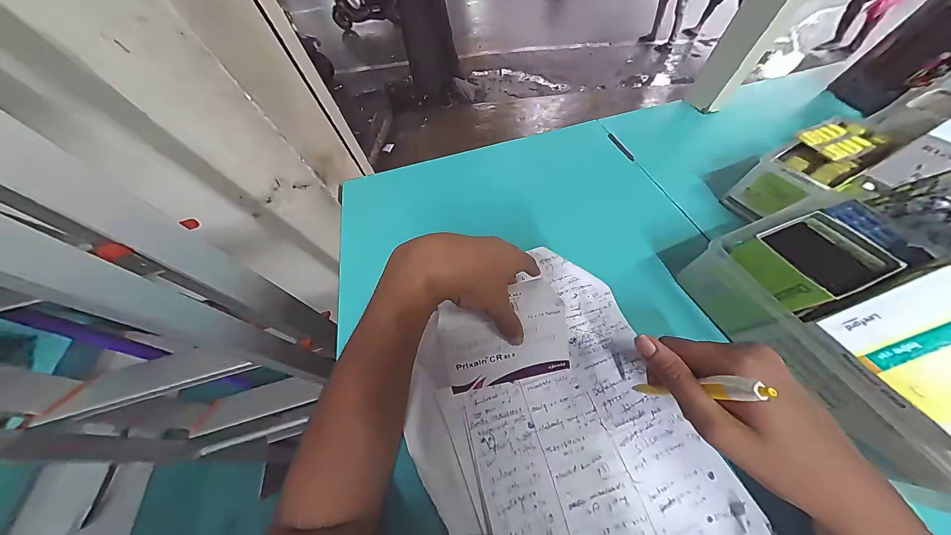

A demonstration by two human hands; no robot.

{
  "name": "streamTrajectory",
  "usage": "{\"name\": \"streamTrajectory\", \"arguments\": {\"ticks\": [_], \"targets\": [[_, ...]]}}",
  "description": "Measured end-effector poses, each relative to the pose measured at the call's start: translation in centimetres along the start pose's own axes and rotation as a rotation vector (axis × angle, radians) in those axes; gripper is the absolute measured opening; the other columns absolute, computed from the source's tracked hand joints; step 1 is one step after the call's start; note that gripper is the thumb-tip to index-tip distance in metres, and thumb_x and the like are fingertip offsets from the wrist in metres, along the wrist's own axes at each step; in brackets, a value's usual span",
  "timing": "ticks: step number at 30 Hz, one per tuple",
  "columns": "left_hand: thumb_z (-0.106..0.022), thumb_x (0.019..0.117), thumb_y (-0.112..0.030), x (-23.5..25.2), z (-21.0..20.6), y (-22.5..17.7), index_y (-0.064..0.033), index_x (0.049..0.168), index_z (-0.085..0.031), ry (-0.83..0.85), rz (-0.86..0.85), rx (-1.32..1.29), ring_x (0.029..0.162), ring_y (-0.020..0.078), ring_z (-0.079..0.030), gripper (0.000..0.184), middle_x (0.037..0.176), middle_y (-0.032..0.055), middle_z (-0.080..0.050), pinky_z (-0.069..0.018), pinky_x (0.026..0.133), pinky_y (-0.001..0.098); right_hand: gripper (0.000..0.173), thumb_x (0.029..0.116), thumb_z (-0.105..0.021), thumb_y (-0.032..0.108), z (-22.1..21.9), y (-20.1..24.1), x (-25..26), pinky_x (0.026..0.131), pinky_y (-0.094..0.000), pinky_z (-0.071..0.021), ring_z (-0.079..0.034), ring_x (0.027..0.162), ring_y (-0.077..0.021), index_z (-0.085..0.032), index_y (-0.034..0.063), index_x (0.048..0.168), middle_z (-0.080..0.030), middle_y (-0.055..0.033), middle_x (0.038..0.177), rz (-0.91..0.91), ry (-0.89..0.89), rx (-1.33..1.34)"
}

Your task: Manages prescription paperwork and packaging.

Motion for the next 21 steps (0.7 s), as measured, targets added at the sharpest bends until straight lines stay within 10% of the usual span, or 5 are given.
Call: {"name": "streamTrajectory", "arguments": {"ticks": [21], "targets": [[-0.083,0.0867,-0.021,0.25,0.27,-0.14,-0.0073,0.155,-0.039,0.035,0.016,0.023,0.112,0.0317,-0.063,0.082,0.135,0.0218,-0.059,-0.0505,0.096,0.0483,0.052,0.1074,-0.041,0.042,-0.68,-0.16,0.11,0.041,-0.0227,-0.0265,-0.040,0.043,0.0010,-0.058,0.0171,0.064,-0.042,0.0092,0.050,-0.001,0.046,0.003]]}}
Point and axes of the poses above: each hand's wrist, its own x-axis towards the middle knuckle, its own z-axis out of the back of the hand, y = z × x, the point moved 3 cm from there along x, towards the middle knuckle
